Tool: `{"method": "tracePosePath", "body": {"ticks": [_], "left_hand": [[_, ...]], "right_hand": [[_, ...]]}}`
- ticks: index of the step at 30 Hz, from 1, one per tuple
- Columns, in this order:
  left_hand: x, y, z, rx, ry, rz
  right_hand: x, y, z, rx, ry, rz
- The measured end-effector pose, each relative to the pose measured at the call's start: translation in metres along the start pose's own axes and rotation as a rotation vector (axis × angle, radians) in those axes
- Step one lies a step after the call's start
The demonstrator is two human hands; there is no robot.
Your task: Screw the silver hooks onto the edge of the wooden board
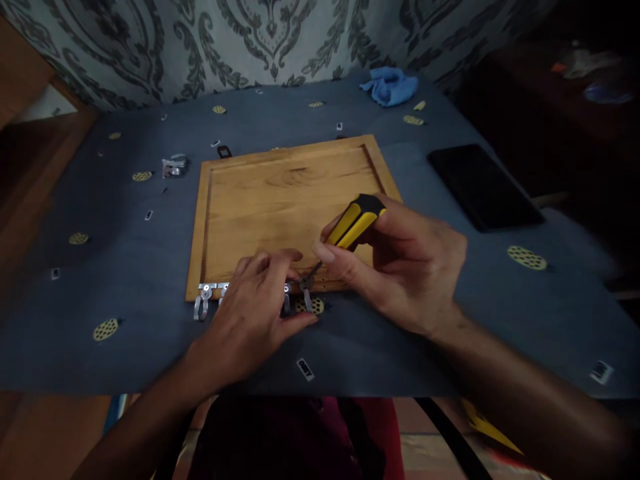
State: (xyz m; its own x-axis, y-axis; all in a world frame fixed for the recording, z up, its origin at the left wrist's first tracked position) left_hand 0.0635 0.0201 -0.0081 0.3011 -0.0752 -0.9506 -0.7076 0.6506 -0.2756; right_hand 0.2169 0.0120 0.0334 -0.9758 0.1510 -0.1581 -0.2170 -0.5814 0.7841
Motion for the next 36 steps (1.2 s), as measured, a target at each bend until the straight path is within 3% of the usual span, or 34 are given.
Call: {"method": "tracePosePath", "body": {"ticks": [10,15,21,27,33,36], "left_hand": [[0.000,0.000,0.001,0.016,-0.009,-0.001],[0.000,-0.001,0.002,0.010,0.003,0.001],[0.000,0.000,0.003,-0.024,0.025,0.005],[0.001,0.001,0.001,-0.014,0.005,-0.021],[0.002,0.001,0.000,0.004,0.009,0.006],[0.002,0.001,0.001,-0.004,0.017,0.009]], "right_hand": [[0.005,-0.001,0.001,0.028,0.109,0.012],[0.005,-0.007,0.004,0.191,0.209,0.212],[0.008,0.000,0.008,0.227,0.399,0.366],[0.008,-0.005,0.006,0.192,0.326,0.317],[0.008,0.002,0.003,0.002,0.223,0.008],[0.007,0.009,0.000,-0.081,0.198,-0.031]]}}
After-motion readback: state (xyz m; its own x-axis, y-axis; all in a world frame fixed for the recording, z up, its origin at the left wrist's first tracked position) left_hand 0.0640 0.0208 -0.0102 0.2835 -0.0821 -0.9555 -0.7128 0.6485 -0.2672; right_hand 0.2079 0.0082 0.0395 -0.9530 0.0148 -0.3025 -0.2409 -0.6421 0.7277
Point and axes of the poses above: each hand's wrist, its own z-axis towards the middle knuckle, its own x-axis out of the palm, y = z × x, the point moved 6 cm from there along z, towards the middle knuckle, and after that the axes turned 15 degrees about z, right-handed, at the moved point
